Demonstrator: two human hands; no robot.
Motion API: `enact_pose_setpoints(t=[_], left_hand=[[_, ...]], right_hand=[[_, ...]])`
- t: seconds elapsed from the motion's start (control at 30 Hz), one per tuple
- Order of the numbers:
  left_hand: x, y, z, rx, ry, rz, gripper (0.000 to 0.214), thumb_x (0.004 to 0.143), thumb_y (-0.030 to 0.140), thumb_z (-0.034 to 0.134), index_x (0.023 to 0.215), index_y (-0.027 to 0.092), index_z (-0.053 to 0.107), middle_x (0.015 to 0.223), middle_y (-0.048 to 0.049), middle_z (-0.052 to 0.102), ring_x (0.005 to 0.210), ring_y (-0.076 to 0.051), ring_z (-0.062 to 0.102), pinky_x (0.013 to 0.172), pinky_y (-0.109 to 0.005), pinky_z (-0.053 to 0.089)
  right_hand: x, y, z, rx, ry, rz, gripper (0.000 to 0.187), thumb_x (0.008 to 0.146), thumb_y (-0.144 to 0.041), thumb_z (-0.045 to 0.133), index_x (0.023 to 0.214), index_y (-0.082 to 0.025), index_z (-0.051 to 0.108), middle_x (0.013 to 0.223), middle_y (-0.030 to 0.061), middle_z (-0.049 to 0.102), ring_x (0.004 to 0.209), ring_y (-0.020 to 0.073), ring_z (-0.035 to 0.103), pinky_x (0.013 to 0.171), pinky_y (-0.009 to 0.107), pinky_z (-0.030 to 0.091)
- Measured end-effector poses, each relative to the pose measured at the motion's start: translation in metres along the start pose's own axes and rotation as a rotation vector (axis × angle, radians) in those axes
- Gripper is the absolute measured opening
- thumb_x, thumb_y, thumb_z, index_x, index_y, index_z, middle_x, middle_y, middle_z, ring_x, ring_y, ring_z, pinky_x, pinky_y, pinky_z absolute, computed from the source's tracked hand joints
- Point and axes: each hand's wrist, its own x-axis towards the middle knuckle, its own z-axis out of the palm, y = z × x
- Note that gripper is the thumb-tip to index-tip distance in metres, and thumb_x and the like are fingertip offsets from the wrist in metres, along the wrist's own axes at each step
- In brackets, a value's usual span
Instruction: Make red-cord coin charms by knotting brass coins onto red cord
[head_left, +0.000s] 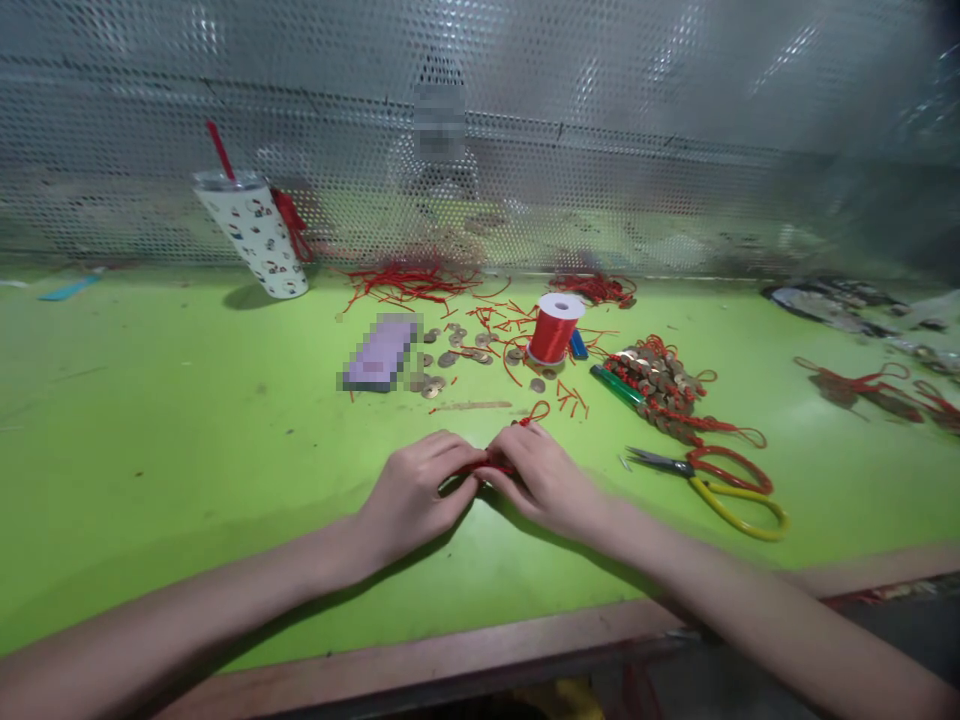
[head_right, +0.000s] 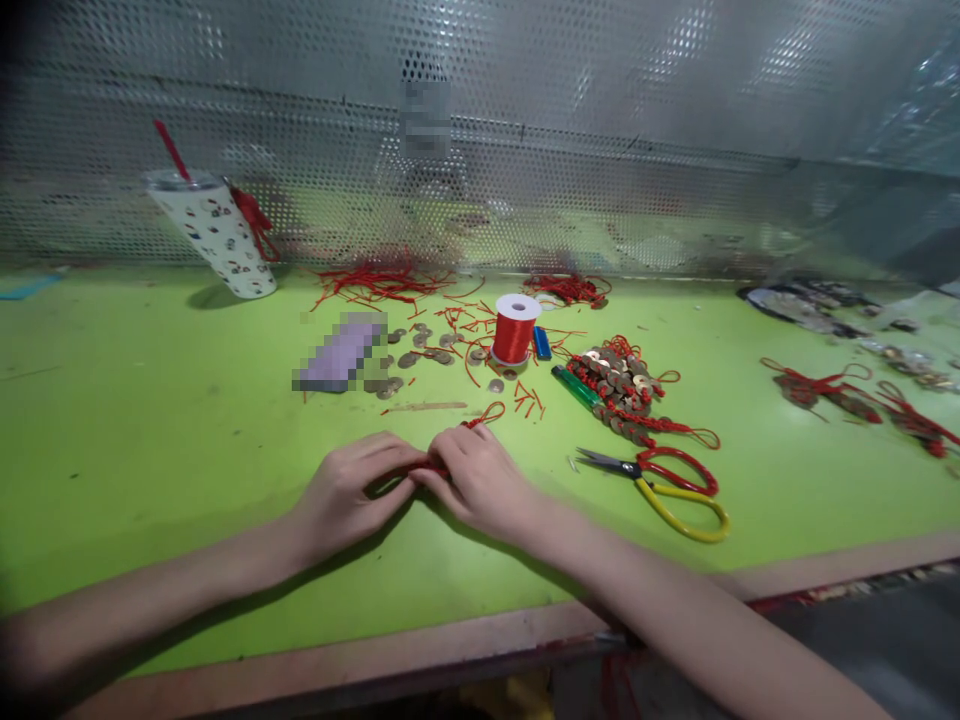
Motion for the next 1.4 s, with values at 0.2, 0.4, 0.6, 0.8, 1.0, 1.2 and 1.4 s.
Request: enact_pose_setpoints(t=[0.2, 0.4, 0.6, 0.8, 1.0, 1.2, 1.4], left_hand=[[-0.001, 0.000, 0.000, 0.010, -0.001, -0.001, 0.007, 0.094, 0.016, 0.063, 0.097, 0.014, 0.070, 0.088, -0.0073, 0.074, 0.079, -0.019, 0.067, 0.071, -0.029, 0.053], [0.000, 0.000, -0.001, -0.127, -0.003, -0.085, 0.009, 0.095, 0.017, 0.063, 0.103, 0.018, 0.068, 0.091, -0.0036, 0.073, 0.080, -0.015, 0.068, 0.072, -0.026, 0.052], [0.005, 0.002, -0.003, -0.178, -0.011, -0.172, 0.009, 0.093, 0.019, 0.064, 0.100, 0.018, 0.070, 0.089, -0.0026, 0.074, 0.077, -0.014, 0.068, 0.070, -0.024, 0.052], [0.012, 0.003, -0.006, -0.259, -0.029, -0.286, 0.010, 0.091, 0.023, 0.064, 0.086, 0.016, 0.071, 0.077, -0.0018, 0.073, 0.065, -0.013, 0.064, 0.061, -0.023, 0.051], [0.009, 0.001, -0.004, -0.331, -0.019, -0.269, 0.011, 0.090, 0.022, 0.063, 0.093, 0.014, 0.070, 0.083, -0.0045, 0.074, 0.069, -0.014, 0.067, 0.065, -0.024, 0.055], [0.009, 0.002, -0.006, -0.327, 0.011, -0.265, 0.010, 0.090, 0.021, 0.062, 0.092, 0.015, 0.069, 0.081, -0.0042, 0.073, 0.068, -0.014, 0.068, 0.066, -0.024, 0.057], [0.010, -0.002, -0.004, -0.370, -0.003, -0.348, 0.015, 0.088, 0.027, 0.067, 0.088, 0.013, 0.073, 0.078, -0.0064, 0.076, 0.064, -0.015, 0.068, 0.061, -0.024, 0.056]], right_hand=[[-0.001, 0.000, 0.002, 0.032, 0.038, -0.051, 0.031, 0.109, -0.035, 0.037, 0.091, -0.019, 0.057, 0.084, 0.0087, 0.063, 0.077, 0.0209, 0.055, 0.074, 0.035, 0.044], [0.001, -0.001, -0.001, 0.267, 0.041, 0.078, 0.025, 0.107, -0.031, 0.040, 0.086, -0.021, 0.052, 0.079, 0.0033, 0.060, 0.071, 0.0171, 0.053, 0.067, 0.030, 0.043], [0.004, 0.000, -0.007, 0.390, 0.033, 0.118, 0.024, 0.106, -0.029, 0.043, 0.084, -0.021, 0.051, 0.078, 0.0011, 0.058, 0.073, 0.0163, 0.054, 0.069, 0.029, 0.043], [0.005, -0.003, -0.010, 0.468, 0.040, 0.121, 0.025, 0.106, -0.030, 0.045, 0.083, -0.022, 0.051, 0.079, 0.0006, 0.056, 0.074, 0.0162, 0.053, 0.071, 0.029, 0.042], [0.007, 0.000, -0.010, 0.470, 0.067, 0.146, 0.023, 0.105, -0.026, 0.045, 0.083, -0.022, 0.050, 0.086, 0.0029, 0.055, 0.084, 0.0184, 0.053, 0.078, 0.032, 0.044], [0.007, 0.001, -0.011, 0.446, 0.085, 0.131, 0.021, 0.105, -0.025, 0.047, 0.085, -0.022, 0.053, 0.096, 0.0053, 0.056, 0.097, 0.0205, 0.054, 0.089, 0.036, 0.045], [0.006, 0.003, -0.008, 0.362, 0.129, 0.150, 0.020, 0.104, -0.026, 0.052, 0.084, -0.021, 0.056, 0.103, 0.0067, 0.055, 0.106, 0.0225, 0.051, 0.098, 0.041, 0.042]])
